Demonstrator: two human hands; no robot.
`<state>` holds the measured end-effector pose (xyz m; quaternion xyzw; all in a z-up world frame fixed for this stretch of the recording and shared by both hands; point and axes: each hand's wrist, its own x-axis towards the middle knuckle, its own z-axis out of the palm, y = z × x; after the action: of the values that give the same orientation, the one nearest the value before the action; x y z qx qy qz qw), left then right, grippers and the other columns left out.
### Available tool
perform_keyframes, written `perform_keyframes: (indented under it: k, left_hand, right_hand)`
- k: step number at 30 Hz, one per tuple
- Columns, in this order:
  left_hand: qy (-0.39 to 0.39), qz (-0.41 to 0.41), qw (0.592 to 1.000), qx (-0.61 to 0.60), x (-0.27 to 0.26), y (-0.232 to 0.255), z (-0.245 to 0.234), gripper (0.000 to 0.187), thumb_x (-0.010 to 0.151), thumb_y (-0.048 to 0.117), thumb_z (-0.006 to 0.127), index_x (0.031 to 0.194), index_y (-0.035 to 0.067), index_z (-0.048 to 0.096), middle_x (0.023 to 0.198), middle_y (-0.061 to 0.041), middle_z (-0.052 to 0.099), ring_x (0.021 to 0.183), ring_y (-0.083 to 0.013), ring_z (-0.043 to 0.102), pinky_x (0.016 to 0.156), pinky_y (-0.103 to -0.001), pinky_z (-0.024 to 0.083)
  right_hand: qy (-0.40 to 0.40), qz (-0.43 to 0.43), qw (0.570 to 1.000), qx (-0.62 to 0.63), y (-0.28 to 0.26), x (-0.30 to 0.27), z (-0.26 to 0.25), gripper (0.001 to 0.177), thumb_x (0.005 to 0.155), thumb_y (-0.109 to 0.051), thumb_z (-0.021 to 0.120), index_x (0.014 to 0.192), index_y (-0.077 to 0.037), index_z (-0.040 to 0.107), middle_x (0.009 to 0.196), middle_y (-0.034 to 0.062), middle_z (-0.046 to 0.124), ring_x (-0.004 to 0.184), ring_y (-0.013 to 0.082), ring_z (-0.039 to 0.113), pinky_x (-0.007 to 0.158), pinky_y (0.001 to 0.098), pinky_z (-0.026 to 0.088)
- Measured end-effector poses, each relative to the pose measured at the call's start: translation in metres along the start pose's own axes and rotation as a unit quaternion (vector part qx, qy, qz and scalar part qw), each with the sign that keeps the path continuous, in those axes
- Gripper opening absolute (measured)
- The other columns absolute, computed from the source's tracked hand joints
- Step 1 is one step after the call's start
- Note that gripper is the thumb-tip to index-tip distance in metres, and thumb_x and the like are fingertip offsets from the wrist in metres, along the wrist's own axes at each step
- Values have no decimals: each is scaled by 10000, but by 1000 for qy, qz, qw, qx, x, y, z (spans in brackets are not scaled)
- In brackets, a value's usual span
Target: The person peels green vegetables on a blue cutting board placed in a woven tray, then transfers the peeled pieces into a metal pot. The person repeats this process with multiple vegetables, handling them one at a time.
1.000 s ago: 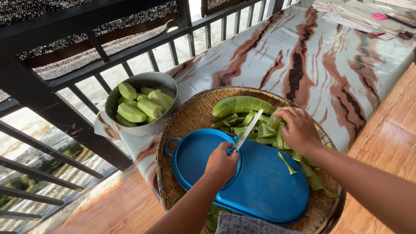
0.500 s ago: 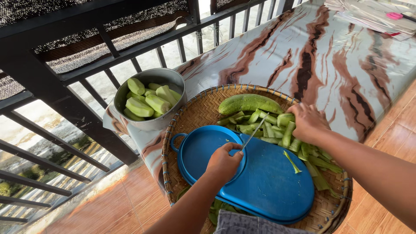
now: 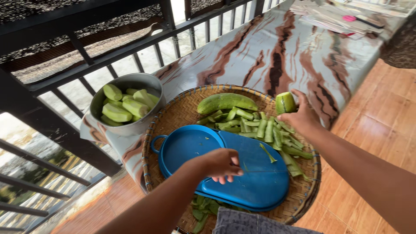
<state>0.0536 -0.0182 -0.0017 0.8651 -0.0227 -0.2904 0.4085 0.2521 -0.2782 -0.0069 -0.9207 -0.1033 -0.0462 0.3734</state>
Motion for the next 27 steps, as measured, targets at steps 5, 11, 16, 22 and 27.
perform_keyframes:
  k: [5, 11, 16, 22, 27]
  left_hand:
    - [131, -58, 989, 31, 10, -17, -37, 295, 971, 362, 666, 1141, 121, 676, 887, -65, 775, 706, -176, 722, 613, -352, 557]
    - [243, -92, 960, -105, 19, -19, -45, 288, 1040, 359, 550, 1209, 134, 614, 894, -103, 735, 667, -179, 658, 599, -373, 537]
    - [276, -76, 948, -142, 18, -5, -3, 280, 1030, 309, 555, 1260, 151, 565, 911, -139, 699, 704, -245, 652, 641, -439, 542]
    - [293, -13, 948, -121, -8, 29, 42, 272, 1035, 322, 513, 1224, 129, 544, 917, -201, 687, 824, -379, 672, 739, -517, 516]
    - [306, -2, 948, -86, -41, 53, 71, 245, 1058, 316, 448, 1161, 103, 512, 953, -207, 685, 890, -431, 654, 773, -558, 484]
  right_hand:
    - [-9, 38, 984, 174, -22, -35, -10, 870, 657, -294, 868, 1383, -64, 447, 1162, 140, 664, 1041, 263, 673, 887, 403, 552]
    - [-97, 95, 975, 174, -36, -72, -9, 871, 709, -343, 854, 1389, -39, 401, 1156, 184, 650, 1070, 284, 684, 952, 381, 574]
    - [-148, 9, 976, 160, -38, -108, 14, 834, 655, -224, 891, 1342, -66, 445, 1179, 115, 653, 1115, 238, 662, 1000, 349, 542]
    - [-212, -17, 958, 192, -43, -143, 25, 639, 669, -72, 851, 1242, -79, 568, 1153, 94, 650, 1070, 238, 682, 938, 398, 575]
    - [-201, -42, 973, 105, -46, -165, 18, 642, 670, -98, 854, 1248, -127, 575, 1214, 35, 620, 1097, 173, 672, 919, 372, 600]
